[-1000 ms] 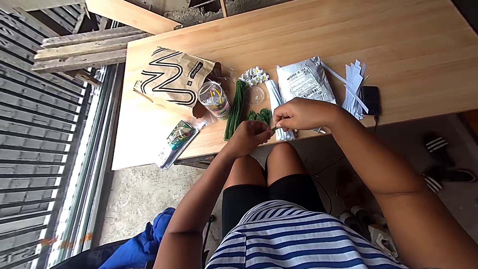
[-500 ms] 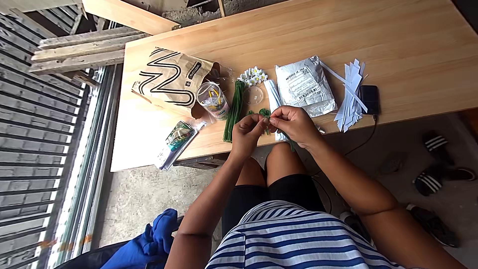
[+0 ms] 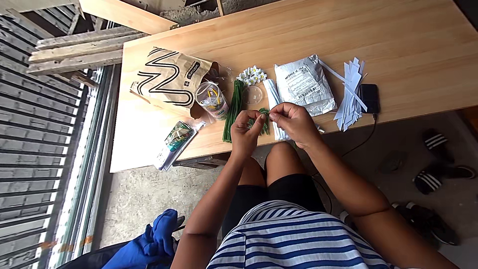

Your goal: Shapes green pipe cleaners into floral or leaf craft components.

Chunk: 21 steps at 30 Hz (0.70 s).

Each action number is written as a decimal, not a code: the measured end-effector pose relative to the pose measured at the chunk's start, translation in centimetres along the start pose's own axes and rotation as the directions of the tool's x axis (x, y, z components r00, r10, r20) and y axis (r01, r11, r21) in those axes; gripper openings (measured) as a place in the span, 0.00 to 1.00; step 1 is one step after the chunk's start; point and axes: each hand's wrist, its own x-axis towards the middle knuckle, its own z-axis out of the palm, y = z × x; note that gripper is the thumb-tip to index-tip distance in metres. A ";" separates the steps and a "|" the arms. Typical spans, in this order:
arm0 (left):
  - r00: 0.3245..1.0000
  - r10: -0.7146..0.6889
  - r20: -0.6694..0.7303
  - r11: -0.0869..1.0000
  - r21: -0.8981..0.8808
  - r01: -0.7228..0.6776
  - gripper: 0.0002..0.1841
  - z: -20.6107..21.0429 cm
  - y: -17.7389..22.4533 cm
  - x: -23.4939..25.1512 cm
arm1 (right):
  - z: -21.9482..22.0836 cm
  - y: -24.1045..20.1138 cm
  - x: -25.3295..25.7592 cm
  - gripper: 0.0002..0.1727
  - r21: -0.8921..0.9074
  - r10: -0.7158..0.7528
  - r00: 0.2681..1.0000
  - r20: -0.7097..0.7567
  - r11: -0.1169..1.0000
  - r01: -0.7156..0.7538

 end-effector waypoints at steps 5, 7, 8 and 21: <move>0.992 0.126 0.021 0.983 0.132 -0.128 0.03 -0.1 0.6 0.4 | -0.6 -0.8 0.3 0.06 -0.228 -0.097 0.994 0.041 0.968 0.104; 0.991 0.136 0.009 0.982 0.131 -0.136 0.04 -0.1 0.6 0.5 | -0.5 -0.7 0.4 0.06 -0.175 -0.107 0.993 0.053 0.978 0.115; 0.991 0.135 0.004 0.983 0.128 -0.134 0.04 -0.1 0.6 0.5 | -0.4 -0.6 0.4 0.05 -0.138 -0.115 0.992 0.046 0.983 0.120; 0.974 -0.082 -0.211 0.950 -0.310 0.013 0.04 3.1 1.2 -0.1 | 3.0 0.0 -0.8 0.00 0.346 0.079 0.985 -0.152 0.938 -0.022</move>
